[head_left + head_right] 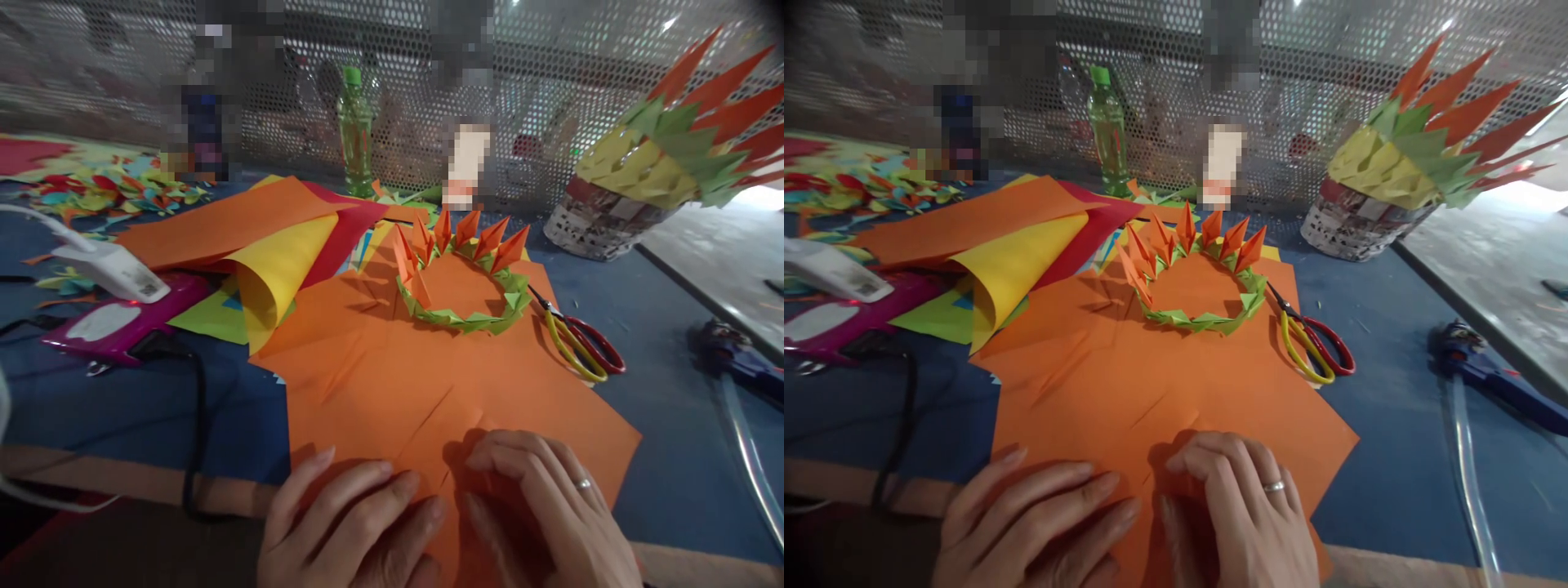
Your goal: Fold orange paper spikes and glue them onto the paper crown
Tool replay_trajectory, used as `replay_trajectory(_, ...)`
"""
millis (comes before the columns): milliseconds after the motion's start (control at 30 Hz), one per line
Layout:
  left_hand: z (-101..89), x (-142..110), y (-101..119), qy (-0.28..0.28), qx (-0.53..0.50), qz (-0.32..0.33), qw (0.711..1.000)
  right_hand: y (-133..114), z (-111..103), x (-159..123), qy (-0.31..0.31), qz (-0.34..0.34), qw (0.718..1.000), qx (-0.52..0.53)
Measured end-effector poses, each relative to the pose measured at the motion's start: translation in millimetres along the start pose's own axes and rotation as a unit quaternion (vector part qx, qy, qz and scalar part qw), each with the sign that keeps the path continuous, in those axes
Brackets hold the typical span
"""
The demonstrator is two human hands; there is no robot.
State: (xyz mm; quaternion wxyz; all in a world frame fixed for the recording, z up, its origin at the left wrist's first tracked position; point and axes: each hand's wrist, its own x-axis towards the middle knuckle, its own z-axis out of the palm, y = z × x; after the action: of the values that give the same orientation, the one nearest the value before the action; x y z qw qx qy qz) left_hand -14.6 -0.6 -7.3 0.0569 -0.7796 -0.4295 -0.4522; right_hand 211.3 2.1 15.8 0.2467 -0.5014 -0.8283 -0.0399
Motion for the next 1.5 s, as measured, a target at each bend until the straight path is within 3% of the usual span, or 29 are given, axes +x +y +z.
replay_trajectory(100, 3.3, 2, -1, 0.003, 0.001, 0.008, 1.0, 5, 2, -3, -0.003, -0.006, 1.0, 0.014)
replay_trajectory(267, 18.3, 2, -7, 0.101, -0.003, 0.045, 0.994, 7, 3, -2, -0.004, -0.018, 1.0, 0.009)
replay_trajectory(433, 17.6, 2, -6, 0.107, -0.011, 0.039, 0.993, 8, 3, -2, -0.003, -0.017, 1.0, 0.006)
replay_trajectory(633, 10.6, 4, -3, 0.033, -0.006, 0.021, 0.999, 11, 5, -4, 0.003, -0.038, 0.999, -0.004)
replay_trajectory(767, 16.1, 3, -5, 0.11, -0.004, 0.046, 0.993, 7, 3, -1, 0.008, -0.036, 0.999, -0.001)
replay_trajectory(1000, 1.3, 3, 0, 0.004, -0.022, 0.008, 1.0, 0, 0, 6, 0.029, -0.031, 0.999, 0.01)
replay_trajectory(1300, -3.3, 3, -3, -0.011, -0.028, 0.026, 0.999, -19, 8, 1, 0.06, 0.069, 0.994, 0.064)
replay_trajectory(1500, -7.5, 4, -3, -0.032, -0.022, 0.028, 0.999, -24, 8, 1, 0.074, 0.074, 0.991, 0.081)
